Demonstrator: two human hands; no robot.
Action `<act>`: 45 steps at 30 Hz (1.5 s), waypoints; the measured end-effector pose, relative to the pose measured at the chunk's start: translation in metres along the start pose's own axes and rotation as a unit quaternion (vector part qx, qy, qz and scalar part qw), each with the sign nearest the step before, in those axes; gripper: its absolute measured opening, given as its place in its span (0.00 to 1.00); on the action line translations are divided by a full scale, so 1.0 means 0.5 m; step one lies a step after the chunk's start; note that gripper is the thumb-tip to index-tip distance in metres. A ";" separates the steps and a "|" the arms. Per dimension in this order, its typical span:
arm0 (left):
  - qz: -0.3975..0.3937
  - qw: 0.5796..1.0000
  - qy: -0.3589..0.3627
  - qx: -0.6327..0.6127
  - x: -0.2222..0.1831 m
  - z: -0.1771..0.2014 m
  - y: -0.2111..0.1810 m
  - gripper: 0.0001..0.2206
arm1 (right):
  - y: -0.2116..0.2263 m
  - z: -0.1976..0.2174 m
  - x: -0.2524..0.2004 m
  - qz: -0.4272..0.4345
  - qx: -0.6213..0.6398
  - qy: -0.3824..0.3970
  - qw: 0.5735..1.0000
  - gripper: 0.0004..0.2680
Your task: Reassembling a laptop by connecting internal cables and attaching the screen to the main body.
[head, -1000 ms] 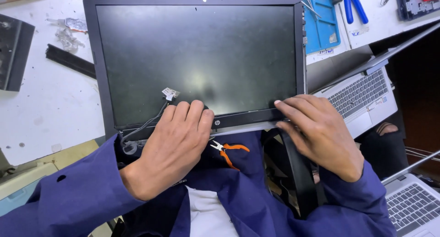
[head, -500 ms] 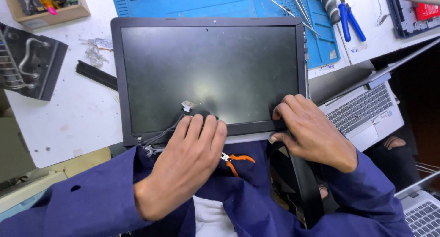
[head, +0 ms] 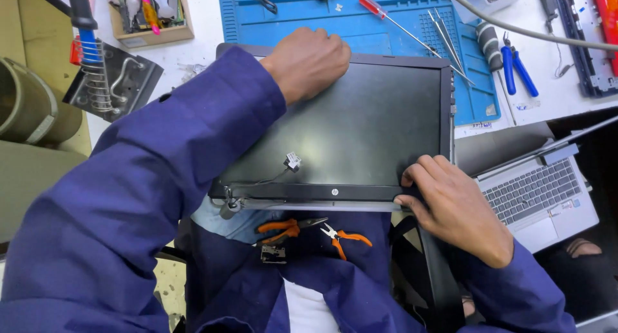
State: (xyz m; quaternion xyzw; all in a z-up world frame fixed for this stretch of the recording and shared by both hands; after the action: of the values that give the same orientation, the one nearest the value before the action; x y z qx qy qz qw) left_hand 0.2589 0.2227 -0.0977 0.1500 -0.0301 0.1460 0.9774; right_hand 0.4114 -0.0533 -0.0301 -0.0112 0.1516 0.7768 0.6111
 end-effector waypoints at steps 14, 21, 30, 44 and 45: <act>-0.075 0.996 0.039 -0.012 0.034 0.014 0.031 0.15 | -0.009 -0.008 0.000 0.000 -0.001 0.002 1.000 0.10; -0.053 0.988 0.112 -0.097 0.036 0.061 0.010 0.08 | -0.001 0.003 -0.003 0.034 -0.012 -0.015 0.999 0.10; -0.110 0.988 0.073 -0.078 0.134 0.049 -0.039 0.10 | 0.040 -0.002 -0.011 0.060 -0.052 -0.049 0.996 0.18; -0.115 0.990 0.052 -0.058 0.258 0.016 -0.105 0.12 | 0.139 -0.017 0.016 0.124 -0.153 -0.185 0.963 0.14; -0.110 0.991 0.063 -0.037 0.267 0.011 -0.110 0.13 | 0.139 -0.019 0.018 0.122 -0.157 -0.189 0.962 0.14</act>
State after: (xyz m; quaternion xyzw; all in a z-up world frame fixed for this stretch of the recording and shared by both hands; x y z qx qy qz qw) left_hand 0.4024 0.2077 -0.0945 0.1065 0.0431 0.0451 0.9923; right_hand 0.3412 -0.0615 -0.0253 0.0591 -0.0904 0.8474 0.5198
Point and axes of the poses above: each hand's wrist, its own x-axis towards the middle knuckle, its own z-axis out of the back of the hand, y = z × x, the point moved 3 cm from there along x, towards the middle knuckle, and after that the axes turned 2 degrees about y, right-handed, at the moved point
